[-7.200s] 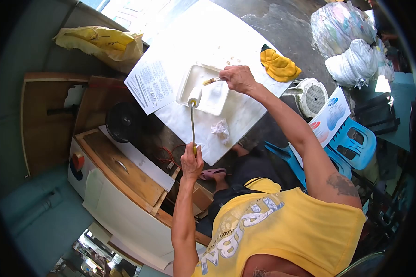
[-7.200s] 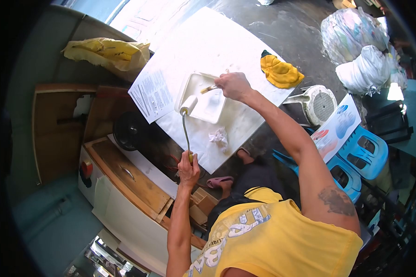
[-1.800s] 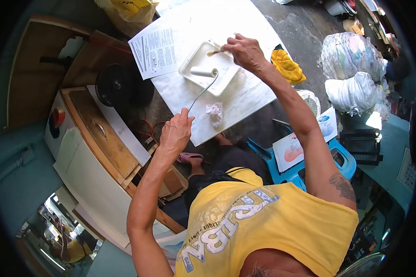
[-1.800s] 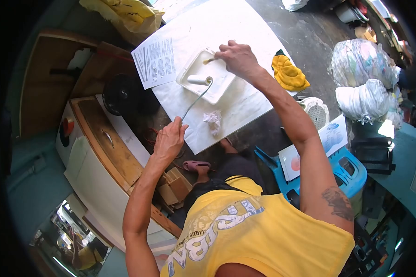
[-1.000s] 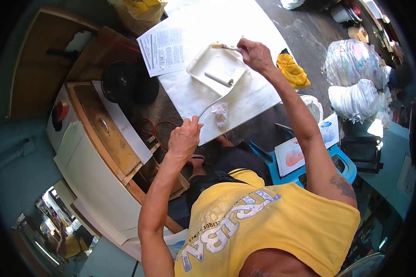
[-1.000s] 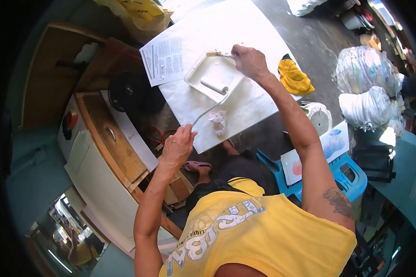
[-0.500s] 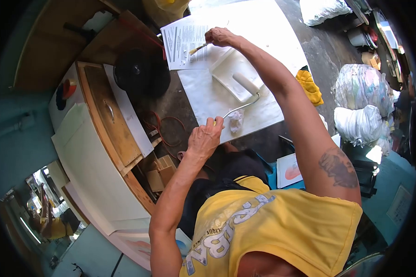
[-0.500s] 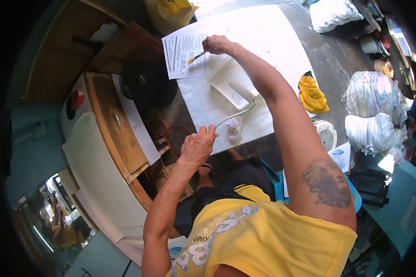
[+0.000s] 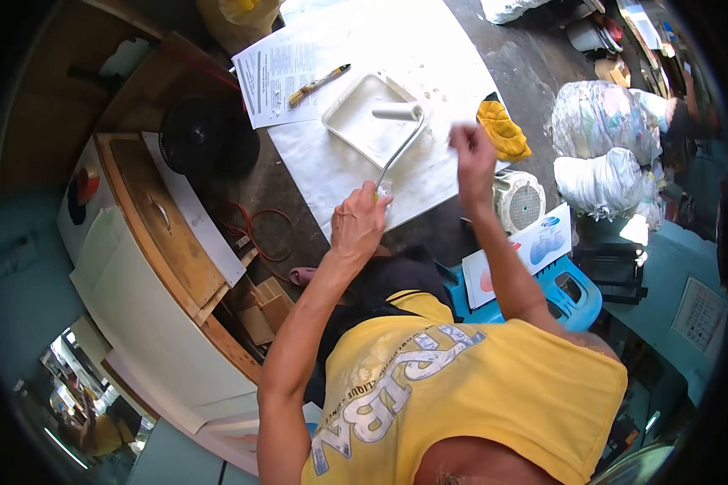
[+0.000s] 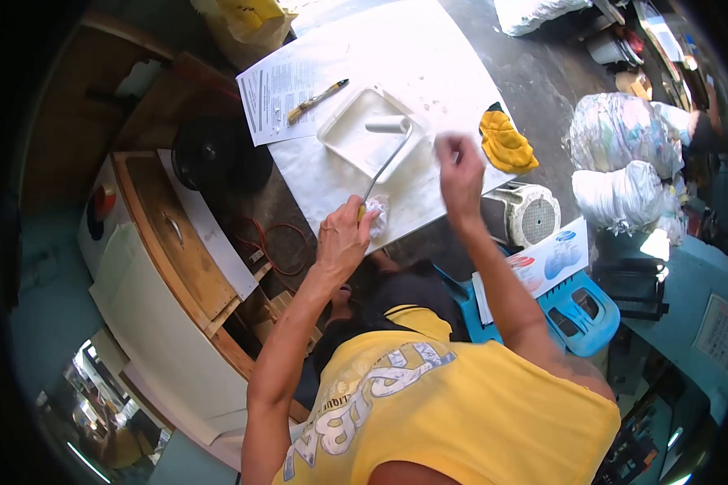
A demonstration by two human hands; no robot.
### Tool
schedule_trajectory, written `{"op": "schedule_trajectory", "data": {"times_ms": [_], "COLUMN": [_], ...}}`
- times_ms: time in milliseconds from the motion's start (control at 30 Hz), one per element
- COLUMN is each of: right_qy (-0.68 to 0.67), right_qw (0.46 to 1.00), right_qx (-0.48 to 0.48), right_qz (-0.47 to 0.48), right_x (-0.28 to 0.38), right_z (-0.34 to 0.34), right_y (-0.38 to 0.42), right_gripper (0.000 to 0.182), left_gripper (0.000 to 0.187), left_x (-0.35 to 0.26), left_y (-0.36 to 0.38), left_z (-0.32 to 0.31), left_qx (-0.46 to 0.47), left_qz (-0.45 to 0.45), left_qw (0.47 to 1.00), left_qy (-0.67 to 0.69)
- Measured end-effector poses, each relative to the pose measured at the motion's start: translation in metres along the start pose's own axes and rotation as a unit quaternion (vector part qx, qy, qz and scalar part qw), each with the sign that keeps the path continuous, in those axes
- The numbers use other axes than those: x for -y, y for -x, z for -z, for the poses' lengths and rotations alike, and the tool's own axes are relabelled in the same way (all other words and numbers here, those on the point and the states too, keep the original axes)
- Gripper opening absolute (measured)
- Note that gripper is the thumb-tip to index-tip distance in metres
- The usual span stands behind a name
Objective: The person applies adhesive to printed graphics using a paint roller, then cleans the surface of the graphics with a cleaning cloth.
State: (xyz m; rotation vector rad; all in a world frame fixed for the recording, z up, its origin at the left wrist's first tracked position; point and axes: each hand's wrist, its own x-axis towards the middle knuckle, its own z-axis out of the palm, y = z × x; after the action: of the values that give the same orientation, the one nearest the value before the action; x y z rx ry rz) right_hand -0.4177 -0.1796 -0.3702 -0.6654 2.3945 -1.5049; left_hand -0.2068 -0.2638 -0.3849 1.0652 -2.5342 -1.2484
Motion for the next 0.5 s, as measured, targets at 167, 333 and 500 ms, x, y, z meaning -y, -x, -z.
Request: {"op": "schedule_trajectory", "data": {"times_ms": [167,333,500], "right_qy": [-0.238,-0.332,-0.2], "right_qw": [0.908,0.836,0.903], "right_qx": [0.295,0.356,0.264], "right_qz": [-0.179,-0.252,-0.273], "right_x": [-0.002,0.002,0.027], "right_z": [0.012,0.042,0.057], "right_y": [0.147,0.144,0.129], "right_gripper": [0.035,0.034,0.026], "left_gripper": [0.021,0.028,0.029], "left_x": [-0.04,-0.054,-0.06], "left_y": [0.001,0.002,0.014], "left_z": [-0.042,-0.055,-0.074], "left_qx": [-0.08,0.001,0.06], "left_qz": [0.029,0.092,0.107], "left_qw": [0.978,0.932,0.836], "left_qy": [0.189,0.35,0.534]}}
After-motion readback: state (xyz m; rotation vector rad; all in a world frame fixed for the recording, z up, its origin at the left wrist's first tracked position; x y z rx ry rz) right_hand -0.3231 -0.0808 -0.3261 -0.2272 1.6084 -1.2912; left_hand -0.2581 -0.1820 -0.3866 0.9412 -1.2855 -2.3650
